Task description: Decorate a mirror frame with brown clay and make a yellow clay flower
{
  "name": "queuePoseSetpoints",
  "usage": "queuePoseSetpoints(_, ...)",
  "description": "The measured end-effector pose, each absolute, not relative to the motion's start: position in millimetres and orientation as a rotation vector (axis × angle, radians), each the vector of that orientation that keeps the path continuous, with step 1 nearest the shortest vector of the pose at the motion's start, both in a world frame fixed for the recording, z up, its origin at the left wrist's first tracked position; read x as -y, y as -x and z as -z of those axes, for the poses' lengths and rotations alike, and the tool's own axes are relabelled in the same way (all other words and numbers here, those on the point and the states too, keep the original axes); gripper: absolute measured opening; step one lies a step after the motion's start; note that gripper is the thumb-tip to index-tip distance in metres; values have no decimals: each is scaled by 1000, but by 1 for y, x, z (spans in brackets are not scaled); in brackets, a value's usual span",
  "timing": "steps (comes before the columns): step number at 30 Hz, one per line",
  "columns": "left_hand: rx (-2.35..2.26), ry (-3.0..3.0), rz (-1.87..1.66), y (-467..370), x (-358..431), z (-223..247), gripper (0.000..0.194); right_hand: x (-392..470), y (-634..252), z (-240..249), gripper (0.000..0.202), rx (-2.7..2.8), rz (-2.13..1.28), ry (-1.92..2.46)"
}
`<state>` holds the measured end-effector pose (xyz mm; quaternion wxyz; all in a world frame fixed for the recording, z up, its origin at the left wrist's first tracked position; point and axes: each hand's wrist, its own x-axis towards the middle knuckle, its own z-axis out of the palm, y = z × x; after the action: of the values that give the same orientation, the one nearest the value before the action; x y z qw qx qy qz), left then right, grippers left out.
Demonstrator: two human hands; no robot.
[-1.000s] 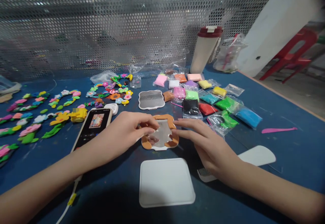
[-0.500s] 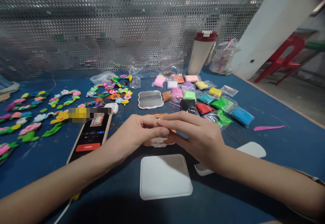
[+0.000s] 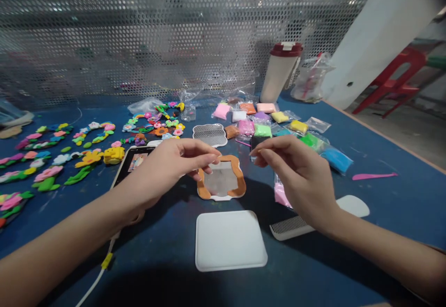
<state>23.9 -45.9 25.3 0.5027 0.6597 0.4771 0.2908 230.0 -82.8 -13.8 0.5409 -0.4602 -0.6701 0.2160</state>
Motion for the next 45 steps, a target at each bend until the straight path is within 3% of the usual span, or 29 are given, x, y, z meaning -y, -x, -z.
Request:
queuePoseSetpoints(4, -1136, -1557, -592, -20, 46, -19, 13, 77, -239, 26, 18, 1506, -1017, 1165)
queuePoseSetpoints(8, -1173, -1581, -525, -22, 50, -13, 26, 75, -239, 31, 22, 1459, -1283, 1157)
queuePoseSetpoints(11, -1154, -1610, -536, -23, 50, -9, 24, 77, -237, 29, 26, 1557, -1222, 1220)
queuePoseSetpoints(14, -1118, -1590, -535, -25, 49, -3, 11, 80, -237, 27, 12, 1620, -1108, 1245)
queuePoseSetpoints(19, -1070, -1526, -535, -30, 52, 0, 14, 86, -231, 28, 10, 1606, -1106, 1128)
queuePoseSetpoints(26, -1015, -1465, -500, -41, 64, 2, 21, 98, -220, 23, 8, 1990, -484, 1059)
queuePoseSetpoints(36, -1050, -1633, -436, -41, 70, 4, 20, 98, -220, 27, 6, 2142, -413, 959)
queuePoseSetpoints(45, -1232, -1974, -513, -22, 57, -17, 18, 88, -230, 26, 7, 1928, -850, 1142)
